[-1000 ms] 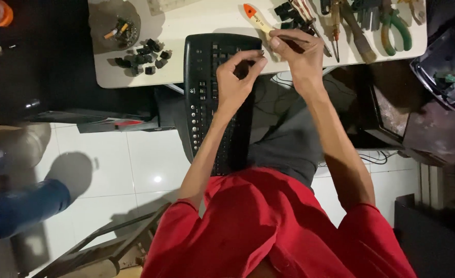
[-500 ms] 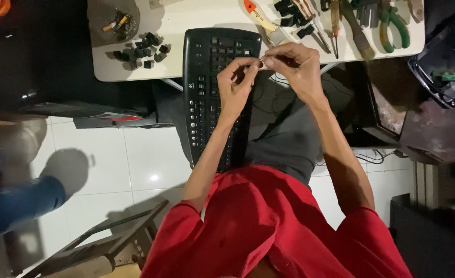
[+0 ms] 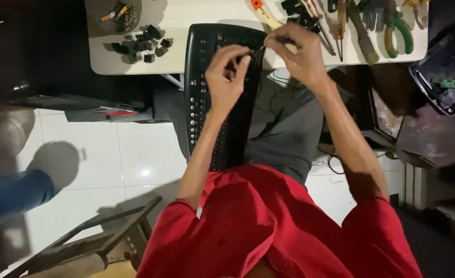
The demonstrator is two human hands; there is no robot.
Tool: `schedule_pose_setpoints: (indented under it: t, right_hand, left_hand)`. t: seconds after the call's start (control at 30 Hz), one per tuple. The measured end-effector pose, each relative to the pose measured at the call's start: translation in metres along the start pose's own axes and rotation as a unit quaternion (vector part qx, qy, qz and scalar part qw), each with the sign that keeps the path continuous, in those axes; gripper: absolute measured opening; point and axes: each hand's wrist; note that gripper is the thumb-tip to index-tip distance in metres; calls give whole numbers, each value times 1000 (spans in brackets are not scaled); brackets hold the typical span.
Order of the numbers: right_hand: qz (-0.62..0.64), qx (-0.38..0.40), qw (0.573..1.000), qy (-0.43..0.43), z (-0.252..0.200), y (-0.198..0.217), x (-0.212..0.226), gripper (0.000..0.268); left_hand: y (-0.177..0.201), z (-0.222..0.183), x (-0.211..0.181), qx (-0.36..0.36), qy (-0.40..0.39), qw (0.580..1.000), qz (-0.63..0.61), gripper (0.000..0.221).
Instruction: The person cleans a computer keyboard resting on their lap. They brush dust from between the keys with a brush, pry off keycaps with a screwdriver, place the removed keycaps on the table, and pick tools from a purple basket while continuing to brush the keyboard.
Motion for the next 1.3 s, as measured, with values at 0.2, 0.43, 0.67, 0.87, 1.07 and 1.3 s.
schedule_pose_setpoints:
  t: [0.2,0.43,0.67,0.87,1.07,1.3]
  right_hand:
    - [-144,50,980,128,29,13,-26,12]
    - [-292,108,929,201,40,18,-32,11]
    - [-429,130,848,282,44,19,-42,29]
    - [-486,150,803,310,46,21,-46,35]
    - [-499,159,807,274,48,21,-35,32]
    - [-495,201,823,193,52,13,-52,8]
  left_hand:
    - [31,50,14,76,-223,944,231,15]
    - [38,62,59,208,-266,888,311,18]
    - [37,65,66,202,-283,883,315,18]
    - [37,66,72,219,-268,890,296,24]
    - [38,68,65,226,-266,892,287,24]
    - [38,69,54,208,-272,900,270,13]
Point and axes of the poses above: each hand's wrist, its own z-axis towards the middle knuckle, its own y-axis out of the back of the hand, x = y × z, and after that the axes turned 1 degree about -y, right-handed
